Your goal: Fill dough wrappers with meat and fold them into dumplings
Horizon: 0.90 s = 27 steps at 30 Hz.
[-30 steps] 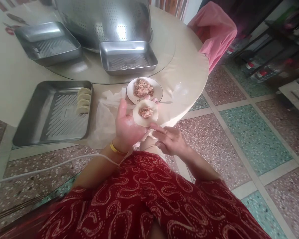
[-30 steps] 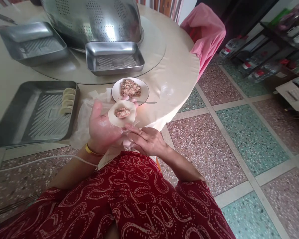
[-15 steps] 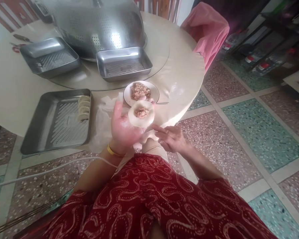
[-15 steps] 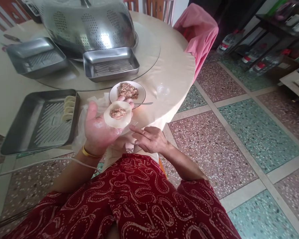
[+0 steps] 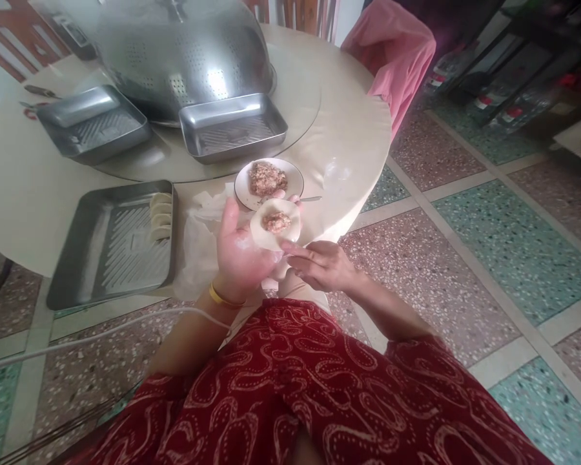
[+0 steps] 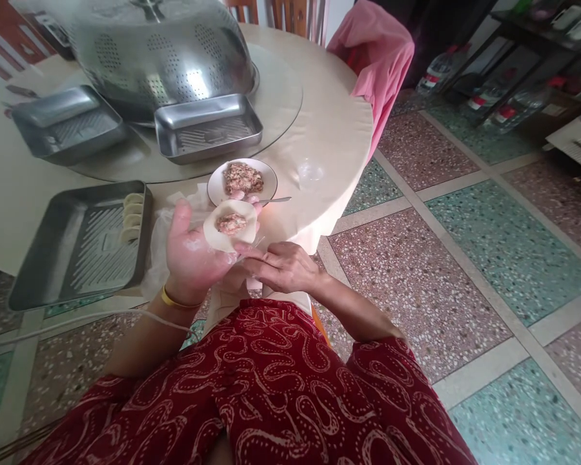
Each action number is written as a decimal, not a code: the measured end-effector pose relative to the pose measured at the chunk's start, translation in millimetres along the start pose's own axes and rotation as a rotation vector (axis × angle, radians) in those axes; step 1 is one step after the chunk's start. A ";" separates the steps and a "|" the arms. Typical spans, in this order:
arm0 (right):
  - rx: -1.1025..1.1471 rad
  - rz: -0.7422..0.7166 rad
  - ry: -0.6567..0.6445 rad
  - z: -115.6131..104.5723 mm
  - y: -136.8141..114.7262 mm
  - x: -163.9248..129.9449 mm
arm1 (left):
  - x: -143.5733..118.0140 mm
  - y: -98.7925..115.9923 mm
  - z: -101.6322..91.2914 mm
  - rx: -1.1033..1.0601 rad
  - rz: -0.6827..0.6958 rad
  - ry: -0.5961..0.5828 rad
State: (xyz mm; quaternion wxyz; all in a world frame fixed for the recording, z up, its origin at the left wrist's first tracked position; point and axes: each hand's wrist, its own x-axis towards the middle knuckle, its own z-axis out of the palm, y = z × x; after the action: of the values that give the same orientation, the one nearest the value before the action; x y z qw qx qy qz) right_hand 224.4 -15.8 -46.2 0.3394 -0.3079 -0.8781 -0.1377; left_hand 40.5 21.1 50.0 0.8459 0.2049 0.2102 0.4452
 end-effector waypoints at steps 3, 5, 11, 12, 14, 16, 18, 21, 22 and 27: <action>0.014 0.014 0.067 0.5 2.7 -2.2 | -1.2 1.4 2.4 0.036 0.003 0.022; 0.016 0.026 0.094 0.2 4.1 -2.9 | -1.5 2.1 3.4 0.042 -0.006 0.031; 0.035 0.010 0.163 -0.8 5.5 -4.9 | 1.4 0.6 2.9 0.086 0.019 0.021; 0.038 0.016 0.169 -0.7 5.2 -4.7 | 2.1 -0.2 3.0 0.101 0.022 0.025; 0.037 0.051 0.150 -0.2 3.4 -2.4 | 3.2 -2.3 3.2 0.124 0.025 0.030; 0.056 0.087 0.082 1.0 -0.4 1.8 | 4.1 -4.4 3.1 0.138 0.028 0.014; 0.124 0.111 0.000 2.6 -5.9 6.4 | 4.7 -6.0 2.3 0.142 0.032 -0.004; 0.250 0.124 -0.049 5.8 -13.5 9.3 | 4.3 -6.2 0.6 0.148 0.026 0.007; 0.264 0.130 -0.044 7.1 -15.0 8.4 | 3.7 -5.7 0.1 0.154 0.029 0.015; 0.196 0.097 0.052 11.4 -13.1 -5.5 | -1.1 -2.3 -0.4 0.166 0.021 -0.010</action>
State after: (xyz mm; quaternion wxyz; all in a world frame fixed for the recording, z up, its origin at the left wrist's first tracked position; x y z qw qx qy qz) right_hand 213.5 -23.2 -58.8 0.3968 -0.3115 -0.8624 -0.0425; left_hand 41.2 19.0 48.6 0.8223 0.2785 0.2401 0.4342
